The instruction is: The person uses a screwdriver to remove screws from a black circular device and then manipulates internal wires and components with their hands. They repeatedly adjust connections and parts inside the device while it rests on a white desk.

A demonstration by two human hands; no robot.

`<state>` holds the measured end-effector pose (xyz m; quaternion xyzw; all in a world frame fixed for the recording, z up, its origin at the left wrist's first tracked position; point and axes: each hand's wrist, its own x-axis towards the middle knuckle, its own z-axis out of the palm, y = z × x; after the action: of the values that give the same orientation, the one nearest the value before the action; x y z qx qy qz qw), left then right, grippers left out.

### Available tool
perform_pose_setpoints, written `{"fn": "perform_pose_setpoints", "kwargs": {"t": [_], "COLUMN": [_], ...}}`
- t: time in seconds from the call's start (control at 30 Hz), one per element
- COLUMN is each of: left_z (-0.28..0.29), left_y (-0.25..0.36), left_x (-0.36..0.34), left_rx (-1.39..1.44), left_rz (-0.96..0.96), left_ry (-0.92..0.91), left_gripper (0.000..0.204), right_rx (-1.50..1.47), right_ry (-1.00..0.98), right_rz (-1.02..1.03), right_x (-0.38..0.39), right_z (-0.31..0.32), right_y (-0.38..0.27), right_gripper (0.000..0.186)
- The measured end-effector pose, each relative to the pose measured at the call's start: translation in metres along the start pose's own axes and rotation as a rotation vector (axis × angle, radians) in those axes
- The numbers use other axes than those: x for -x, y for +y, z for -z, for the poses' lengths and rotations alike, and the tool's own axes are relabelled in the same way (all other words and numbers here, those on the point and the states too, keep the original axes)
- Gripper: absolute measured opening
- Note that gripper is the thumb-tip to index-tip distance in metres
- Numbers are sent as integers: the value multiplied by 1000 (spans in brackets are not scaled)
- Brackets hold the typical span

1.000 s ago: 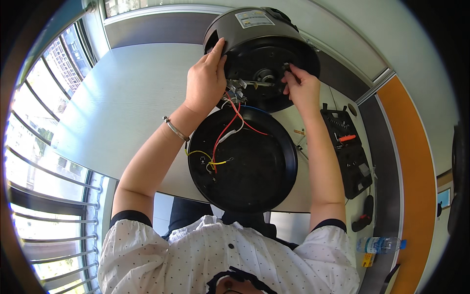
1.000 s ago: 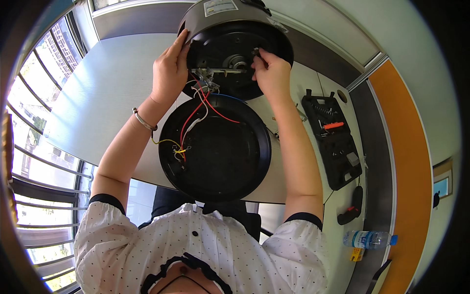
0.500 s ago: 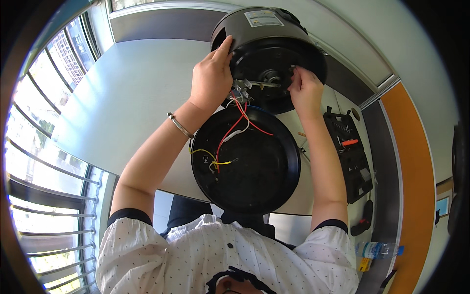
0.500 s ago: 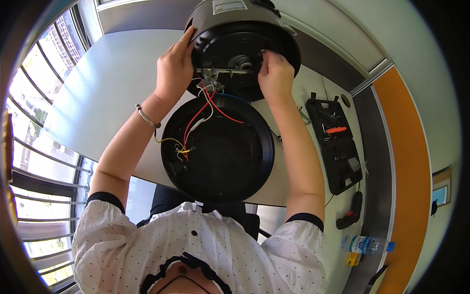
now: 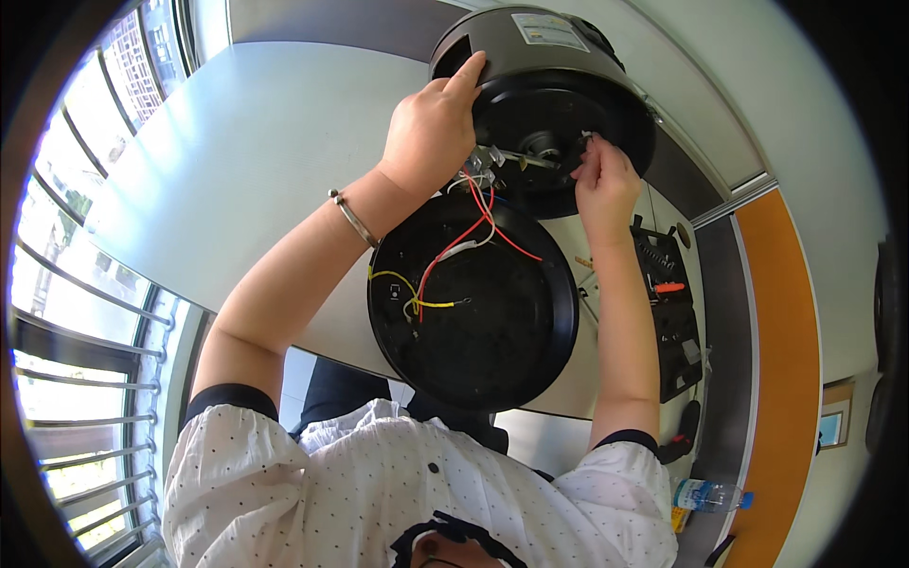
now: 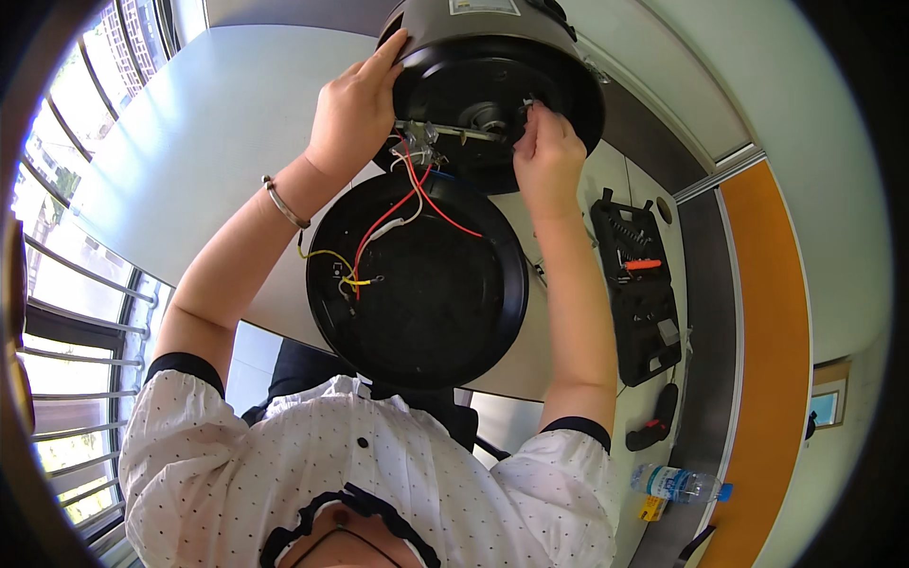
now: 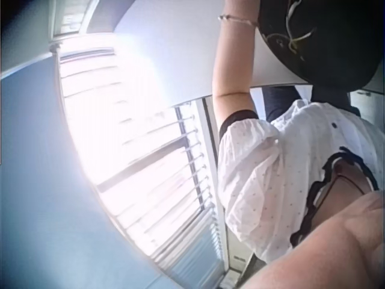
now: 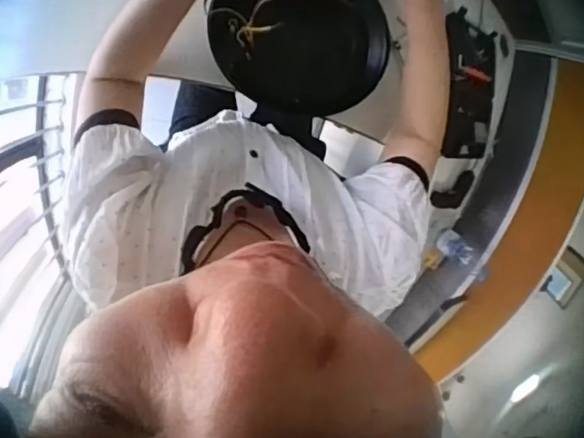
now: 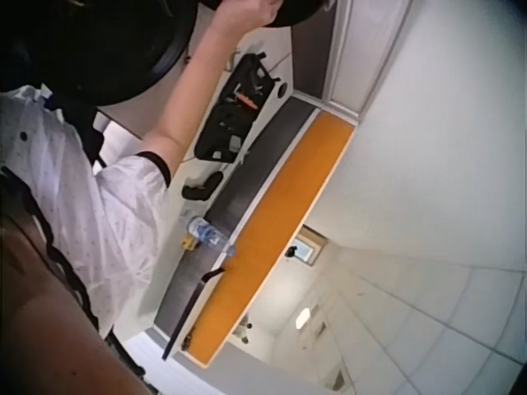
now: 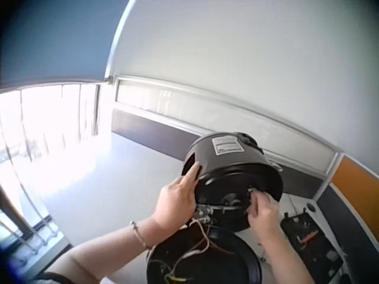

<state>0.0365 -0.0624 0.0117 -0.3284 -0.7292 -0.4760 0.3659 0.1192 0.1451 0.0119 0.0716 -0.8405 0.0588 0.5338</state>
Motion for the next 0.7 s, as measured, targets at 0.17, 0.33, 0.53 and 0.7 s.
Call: {"fn": "perform_pose_setpoints", "kwargs": {"t": [0.17, 0.33, 0.53, 0.7], "left_z": [1, -1, -2, -3], "left_y": [3, 1, -2, -3], "left_x": [0, 0, 0, 0], "left_rx": [-13, -36, -19, -1], "left_rz": [11, -40, -33, -48], "left_ry": [2, 12, 11, 28], "left_gripper": [34, 33, 34, 34], "right_rx": [71, -2, -421, -384], "right_ry": [42, -72, -228, -268], "right_rz": [40, -29, -560, -557], "right_x": [-4, -6, 3, 14], "right_z": [-3, 3, 33, 34], "right_y": [-3, 2, 5, 13], "right_gripper": [11, 14, 23, 24]}}
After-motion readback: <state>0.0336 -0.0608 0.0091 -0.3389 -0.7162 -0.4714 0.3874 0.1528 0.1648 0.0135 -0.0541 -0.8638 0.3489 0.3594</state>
